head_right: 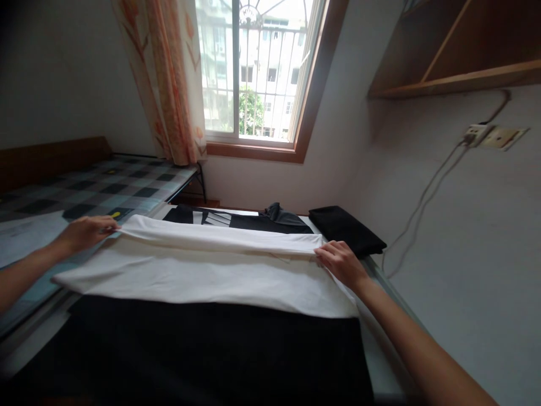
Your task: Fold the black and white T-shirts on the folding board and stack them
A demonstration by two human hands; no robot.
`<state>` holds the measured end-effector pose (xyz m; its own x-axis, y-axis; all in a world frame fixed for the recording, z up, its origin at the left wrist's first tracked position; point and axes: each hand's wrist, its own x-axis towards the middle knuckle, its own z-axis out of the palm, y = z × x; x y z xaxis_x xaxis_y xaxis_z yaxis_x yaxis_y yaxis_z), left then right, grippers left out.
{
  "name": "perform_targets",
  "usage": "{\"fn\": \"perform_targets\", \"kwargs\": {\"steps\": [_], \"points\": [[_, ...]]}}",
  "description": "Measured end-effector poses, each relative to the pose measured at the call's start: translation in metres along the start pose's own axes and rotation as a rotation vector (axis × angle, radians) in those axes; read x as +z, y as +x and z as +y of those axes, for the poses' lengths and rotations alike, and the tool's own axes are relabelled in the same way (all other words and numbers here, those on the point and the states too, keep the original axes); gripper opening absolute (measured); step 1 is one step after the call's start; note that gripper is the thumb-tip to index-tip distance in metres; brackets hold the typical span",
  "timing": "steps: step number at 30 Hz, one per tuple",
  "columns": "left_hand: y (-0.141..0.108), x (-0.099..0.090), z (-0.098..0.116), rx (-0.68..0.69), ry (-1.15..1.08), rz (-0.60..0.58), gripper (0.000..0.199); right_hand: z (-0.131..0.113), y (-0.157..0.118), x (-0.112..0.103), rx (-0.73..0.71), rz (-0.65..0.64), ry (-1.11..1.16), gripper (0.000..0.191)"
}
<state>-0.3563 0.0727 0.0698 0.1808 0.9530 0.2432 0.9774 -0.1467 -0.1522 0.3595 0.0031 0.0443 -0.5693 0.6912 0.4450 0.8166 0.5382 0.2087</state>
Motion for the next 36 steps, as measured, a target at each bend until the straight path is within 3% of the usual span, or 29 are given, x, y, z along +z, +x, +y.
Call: {"fn": "perform_targets", "kwargs": {"steps": [3, 6, 11, 17, 23, 30, 33, 36], "points": [[-0.005, 0.007, 0.015, 0.15, 0.041, -0.103, 0.036, -0.003, -0.007, 0.008, -0.006, -0.01, 0.028, 0.021], [-0.009, 0.012, 0.032, 0.259, 0.044, -0.049, 0.046, -0.004, -0.012, 0.012, 0.04, 0.007, 0.037, 0.02], [-0.011, 0.01, 0.07, 0.393, 0.035, 0.038, 0.043, -0.007, -0.011, 0.012, 0.108, 0.006, 0.021, 0.021], [-0.002, 0.005, 0.138, 0.477, -0.032, 0.12, 0.041, -0.014, -0.008, 0.009, 0.166, 0.004, -0.008, 0.019], [0.014, -0.006, 0.212, 0.685, -0.068, 0.246, 0.038, -0.019, -0.004, 0.009, 0.256, -0.029, -0.001, 0.012], [0.037, -0.015, 0.308, 0.866, -0.063, 0.395, 0.032, -0.018, 0.009, 0.023, 0.527, 0.134, 0.312, 0.012], [0.044, -0.018, 0.334, 0.906, -0.043, 0.404, 0.028, -0.022, 0.009, 0.027, 0.573, 0.158, 0.407, 0.018], [0.046, -0.019, 0.344, 0.92, -0.056, 0.344, 0.016, -0.025, 0.004, 0.026, 0.616, 0.103, 0.406, 0.024]]}}
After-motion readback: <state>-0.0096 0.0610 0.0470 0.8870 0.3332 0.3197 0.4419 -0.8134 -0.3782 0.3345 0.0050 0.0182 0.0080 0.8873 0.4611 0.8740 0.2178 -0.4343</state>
